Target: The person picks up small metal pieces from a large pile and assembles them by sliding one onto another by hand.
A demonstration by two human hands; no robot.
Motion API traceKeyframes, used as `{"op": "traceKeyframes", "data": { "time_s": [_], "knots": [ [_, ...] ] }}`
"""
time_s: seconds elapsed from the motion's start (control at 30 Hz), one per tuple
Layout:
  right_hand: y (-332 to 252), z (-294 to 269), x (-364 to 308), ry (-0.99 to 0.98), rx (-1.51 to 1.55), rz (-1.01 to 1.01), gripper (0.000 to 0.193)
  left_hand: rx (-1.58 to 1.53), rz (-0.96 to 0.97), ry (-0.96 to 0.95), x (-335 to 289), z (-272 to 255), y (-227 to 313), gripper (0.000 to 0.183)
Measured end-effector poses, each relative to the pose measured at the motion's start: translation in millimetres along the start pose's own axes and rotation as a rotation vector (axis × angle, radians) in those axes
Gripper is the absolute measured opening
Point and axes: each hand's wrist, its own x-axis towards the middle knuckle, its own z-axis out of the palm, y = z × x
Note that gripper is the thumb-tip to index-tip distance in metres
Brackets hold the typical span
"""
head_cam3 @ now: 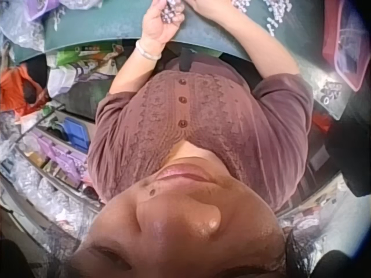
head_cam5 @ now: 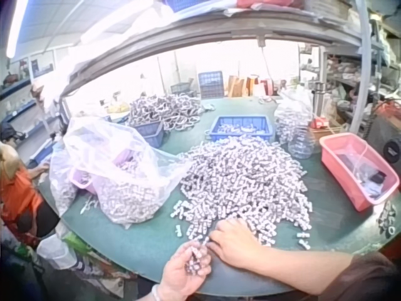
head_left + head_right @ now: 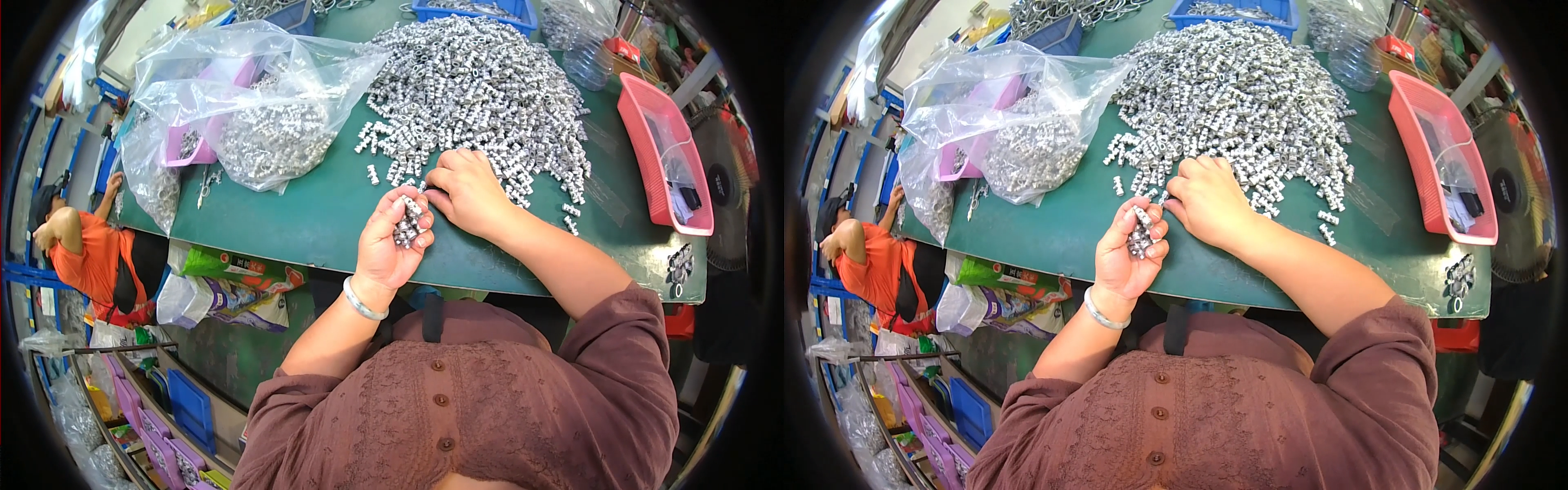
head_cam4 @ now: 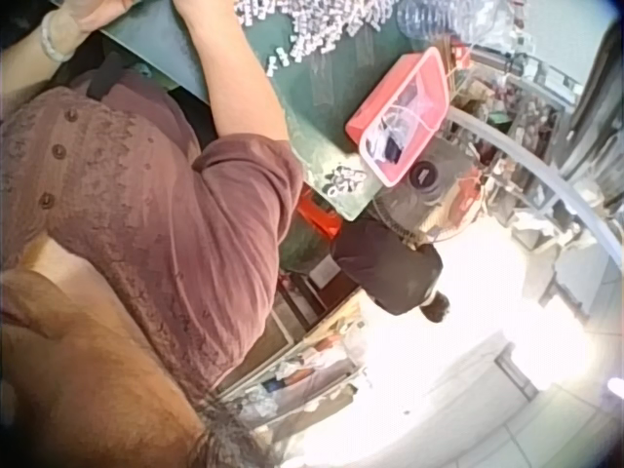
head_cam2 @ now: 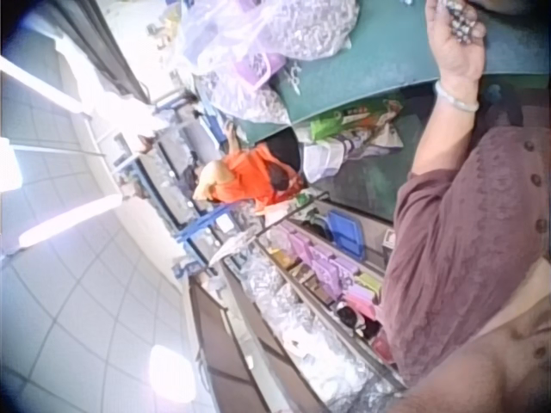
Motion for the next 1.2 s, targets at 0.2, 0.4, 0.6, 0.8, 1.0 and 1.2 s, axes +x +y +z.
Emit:
{"op": "traceKeyframes", "data": {
  "time_s": [0.2, 0.4, 0.6, 0.8, 1.0, 1.2],
  "knots": [
    [4, 7, 8, 0.127, 0.058, -0.038, 0.007, -0.047, -0.017, 0.033, -2, 1, 7, 0.02],
    [0, -6, 3, 0.085, 0.067, -0.112, 0.023, 0.007, -0.054, 0.088, 1, 11, 4, 0.018],
    [-7, -3, 2, 0.053, 0.094, -0.119, 0.018, 0.076, -0.005, 0.045, -3, 3, -3, 0.014],
    [-12, -5, 5, 0.069, 0.065, -0.12, 0.02, 0.069, -0.011, 0.028, 0, 4, 1, 0.015],
    [-7, -3, 5, 0.058, 0.075, -0.167, 0.015, -0.001, -0.036, 0.022, 1, 6, 3, 0.014],
    [-8, -5, 5, 0.067, 0.122, -0.12, 0.01, 0.027, -0.026, 0.009, 2, 1, -1, 0.011]
  ]
}}
